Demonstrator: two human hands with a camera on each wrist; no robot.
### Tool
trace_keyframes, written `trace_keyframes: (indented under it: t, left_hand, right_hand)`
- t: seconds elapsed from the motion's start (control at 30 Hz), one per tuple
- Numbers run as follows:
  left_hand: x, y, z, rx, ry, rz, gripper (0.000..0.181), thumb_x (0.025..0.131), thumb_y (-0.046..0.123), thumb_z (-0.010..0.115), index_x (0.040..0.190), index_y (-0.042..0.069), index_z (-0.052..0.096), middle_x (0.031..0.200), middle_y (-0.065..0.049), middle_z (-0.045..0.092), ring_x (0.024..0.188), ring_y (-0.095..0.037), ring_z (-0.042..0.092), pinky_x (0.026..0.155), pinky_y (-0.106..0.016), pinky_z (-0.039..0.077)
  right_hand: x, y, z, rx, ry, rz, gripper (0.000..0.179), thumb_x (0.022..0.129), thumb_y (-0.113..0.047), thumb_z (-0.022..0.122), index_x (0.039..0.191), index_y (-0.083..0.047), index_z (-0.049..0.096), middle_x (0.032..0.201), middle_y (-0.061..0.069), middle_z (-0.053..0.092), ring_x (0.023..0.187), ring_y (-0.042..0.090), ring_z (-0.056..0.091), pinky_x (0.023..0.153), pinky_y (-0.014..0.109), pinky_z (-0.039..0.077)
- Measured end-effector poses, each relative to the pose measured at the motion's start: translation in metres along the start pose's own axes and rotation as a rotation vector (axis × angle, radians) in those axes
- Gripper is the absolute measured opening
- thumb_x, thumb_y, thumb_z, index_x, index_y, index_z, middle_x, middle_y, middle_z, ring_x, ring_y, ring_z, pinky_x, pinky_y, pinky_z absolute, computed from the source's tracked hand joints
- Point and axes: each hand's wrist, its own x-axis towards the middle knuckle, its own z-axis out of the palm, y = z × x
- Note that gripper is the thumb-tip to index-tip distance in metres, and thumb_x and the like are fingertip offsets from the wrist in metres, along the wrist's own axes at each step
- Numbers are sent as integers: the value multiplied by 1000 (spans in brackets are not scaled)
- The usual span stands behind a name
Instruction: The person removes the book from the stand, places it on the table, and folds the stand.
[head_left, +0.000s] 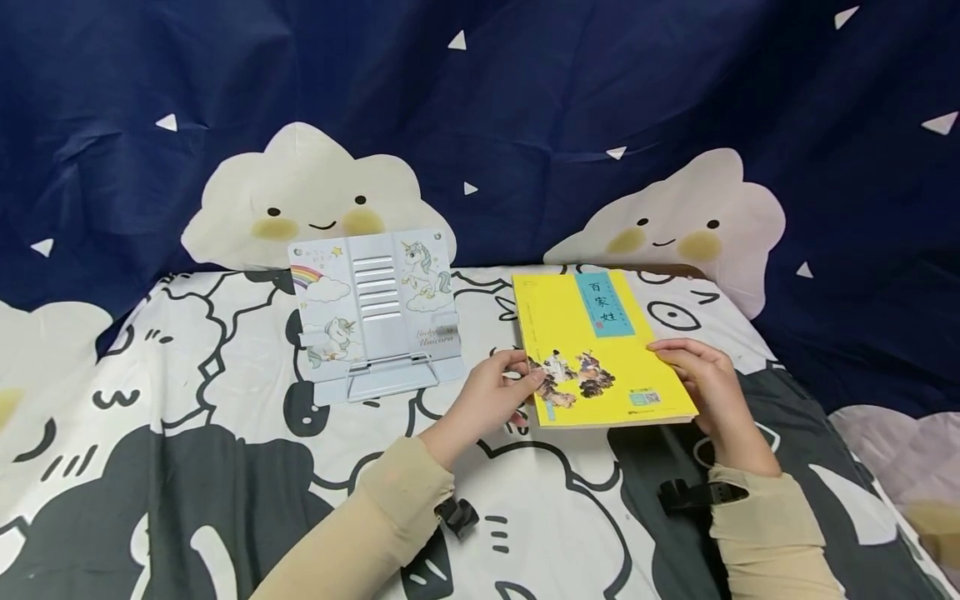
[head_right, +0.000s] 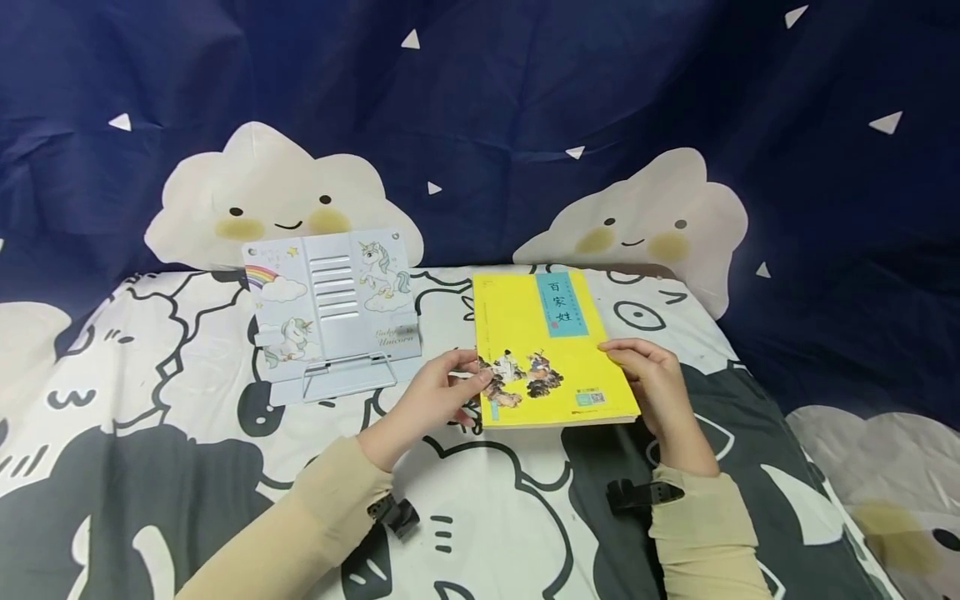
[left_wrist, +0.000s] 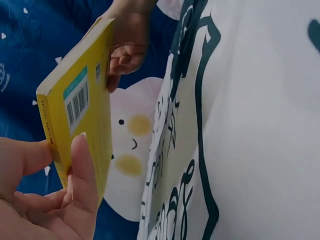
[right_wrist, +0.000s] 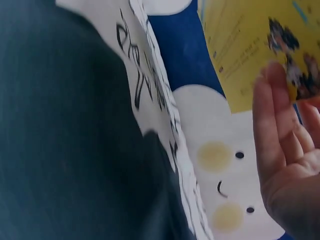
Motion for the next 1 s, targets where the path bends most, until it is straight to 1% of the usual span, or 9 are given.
trace_keyframes:
  t: [0.13, 0.2, 0.3, 0.43, 0.6, 0.7, 0.77, 0.9, 1.0]
  left_hand:
    - [5, 0, 5, 14, -10, -7, 53, 101, 22, 60, 145, -2, 43, 123, -12, 56, 86, -38, 68, 56, -29, 58]
    - [7, 0, 8, 29, -13, -11, 52, 101, 22, 60, 145, -1, 44, 121, -11, 55, 81, -36, 69, 57, -30, 59]
    - [9, 0, 11, 55, -14, -12, 51, 101, 22, 60, 144, -1, 45, 121, -10, 56, 67, -27, 68, 58, -32, 59]
    - [12, -1, 16, 70, -11, -19, 52, 100, 23, 61, 143, -1, 45, 123, -11, 58, 51, -14, 60, 56, -30, 57]
    - [15, -3, 23, 49, -14, -38, 52, 99, 24, 63, 141, -1, 47, 121, -9, 59, 53, -12, 61, 54, -29, 58]
    - [17, -5, 27, 23, -16, -50, 51, 99, 25, 63, 140, -1, 48, 121, -9, 58, 56, -12, 63, 54, -29, 58]
    - [17, -6, 29, 7, -15, -62, 52, 98, 25, 65, 140, 0, 48, 121, -8, 58, 56, -13, 63, 53, -28, 58]
    - [18, -10, 31, -43, -15, -87, 54, 97, 22, 66, 142, 1, 47, 118, -6, 58, 62, -13, 64, 53, -27, 58]
    - [18, -13, 32, -80, -14, -94, 54, 96, 20, 67, 143, 1, 47, 116, -6, 58, 69, -12, 65, 54, -28, 59]
  right_hand:
    - [2, 2, -11, -4, -54, 21, 24, 99, -7, 56, 95, -18, 77, 94, -4, 76, 75, 11, 73, 59, 23, 59]
    - [3, 3, -16, 1, -67, 31, 25, 100, -5, 55, 98, -19, 75, 95, -4, 76, 75, 11, 73, 58, 23, 59]
    - [4, 5, -21, 0, -67, 61, 24, 100, -6, 55, 103, -22, 72, 95, -5, 76, 74, 11, 73, 58, 24, 58]
    - [5, 8, -28, -18, -48, 103, 23, 99, -7, 56, 106, -25, 68, 94, -6, 75, 75, 12, 72, 60, 26, 59]
    - [6, 12, -36, -17, -36, 126, 23, 100, -9, 55, 112, -26, 65, 95, -7, 76, 75, 11, 72, 59, 26, 59]
    - [6, 14, -40, 9, -39, 135, 25, 101, -9, 54, 118, -27, 61, 95, -6, 76, 75, 12, 73, 59, 26, 59]
    - [6, 15, -42, 49, -47, 156, 28, 101, -8, 53, 119, -28, 63, 96, -5, 76, 77, 13, 73, 61, 28, 60]
    - [5, 16, -45, 91, -52, 196, 33, 102, -8, 51, 111, -31, 72, 96, -4, 76, 79, 13, 73, 65, 29, 61]
    - [5, 17, -47, 70, -47, 207, 32, 101, -9, 53, 104, -32, 76, 95, -4, 76, 78, 13, 73, 65, 28, 61]
